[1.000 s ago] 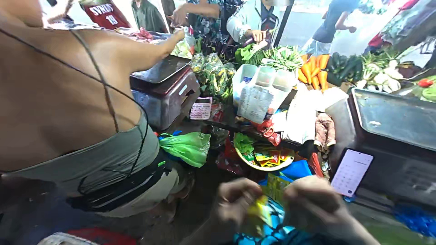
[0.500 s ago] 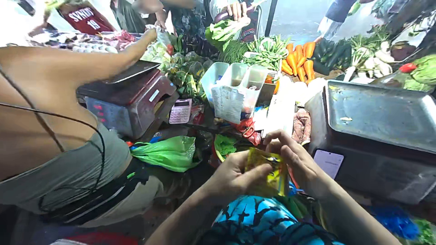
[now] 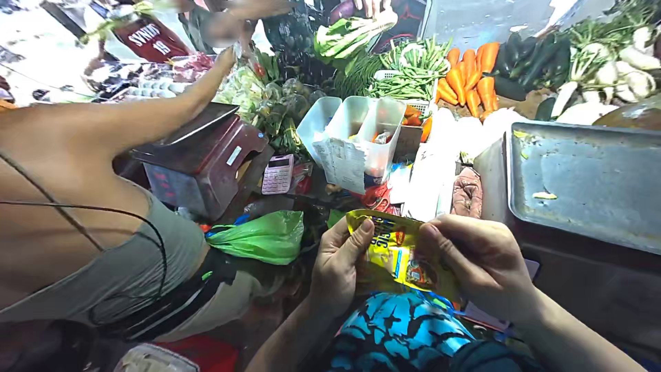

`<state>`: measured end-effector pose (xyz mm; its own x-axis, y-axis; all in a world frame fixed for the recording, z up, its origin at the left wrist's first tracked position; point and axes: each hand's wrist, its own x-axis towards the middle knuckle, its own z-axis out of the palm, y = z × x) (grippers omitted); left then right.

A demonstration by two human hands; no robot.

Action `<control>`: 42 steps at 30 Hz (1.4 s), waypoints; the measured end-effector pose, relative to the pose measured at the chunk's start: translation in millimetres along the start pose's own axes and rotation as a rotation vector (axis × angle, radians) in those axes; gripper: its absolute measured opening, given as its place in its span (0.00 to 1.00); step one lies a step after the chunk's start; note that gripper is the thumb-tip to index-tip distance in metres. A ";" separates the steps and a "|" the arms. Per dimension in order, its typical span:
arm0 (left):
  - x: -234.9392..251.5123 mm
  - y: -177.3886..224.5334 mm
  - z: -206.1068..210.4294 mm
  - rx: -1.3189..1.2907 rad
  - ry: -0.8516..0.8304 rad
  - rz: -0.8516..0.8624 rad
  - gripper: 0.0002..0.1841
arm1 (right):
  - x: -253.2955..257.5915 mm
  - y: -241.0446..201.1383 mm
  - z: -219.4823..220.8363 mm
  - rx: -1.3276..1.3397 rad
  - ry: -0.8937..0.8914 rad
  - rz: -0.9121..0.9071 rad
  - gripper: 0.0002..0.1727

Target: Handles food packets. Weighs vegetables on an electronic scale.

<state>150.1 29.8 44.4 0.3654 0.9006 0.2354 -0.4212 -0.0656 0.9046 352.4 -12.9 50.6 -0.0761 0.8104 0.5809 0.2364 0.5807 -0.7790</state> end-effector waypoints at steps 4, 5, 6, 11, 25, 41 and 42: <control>21.2 -3.6 -14.4 -0.087 -0.041 -0.013 0.11 | 11.9 6.9 12.0 -0.019 0.074 -0.020 0.14; 27.4 -5.1 -17.6 -0.118 -0.049 -0.017 0.11 | 15.0 8.3 15.4 -0.040 0.101 -0.023 0.14; 33.0 -6.3 -20.3 -0.152 -0.057 -0.020 0.11 | 17.8 9.1 18.5 -0.072 0.128 -0.030 0.14; 46.2 -3.4 -33.6 -0.230 -0.170 -0.008 0.11 | 22.6 6.7 29.6 -0.257 0.217 -0.125 0.13; 89.6 8.8 -74.8 0.161 -0.758 -0.030 0.11 | 43.9 -5.7 7.9 -0.572 -0.185 -0.099 0.18; 167.3 51.7 -100.9 0.768 0.099 0.519 0.07 | 97.9 -23.7 -33.8 -0.317 0.350 0.094 0.14; 192.6 55.9 -101.1 0.901 0.115 0.503 0.13 | 117.0 -13.2 -37.6 -0.298 0.386 0.146 0.14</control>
<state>113.1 243.0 104.4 0.2183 0.7127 0.6666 0.2909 -0.6996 0.6527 376.7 71.3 137.7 0.3290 0.7607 0.5595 0.4881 0.3702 -0.7904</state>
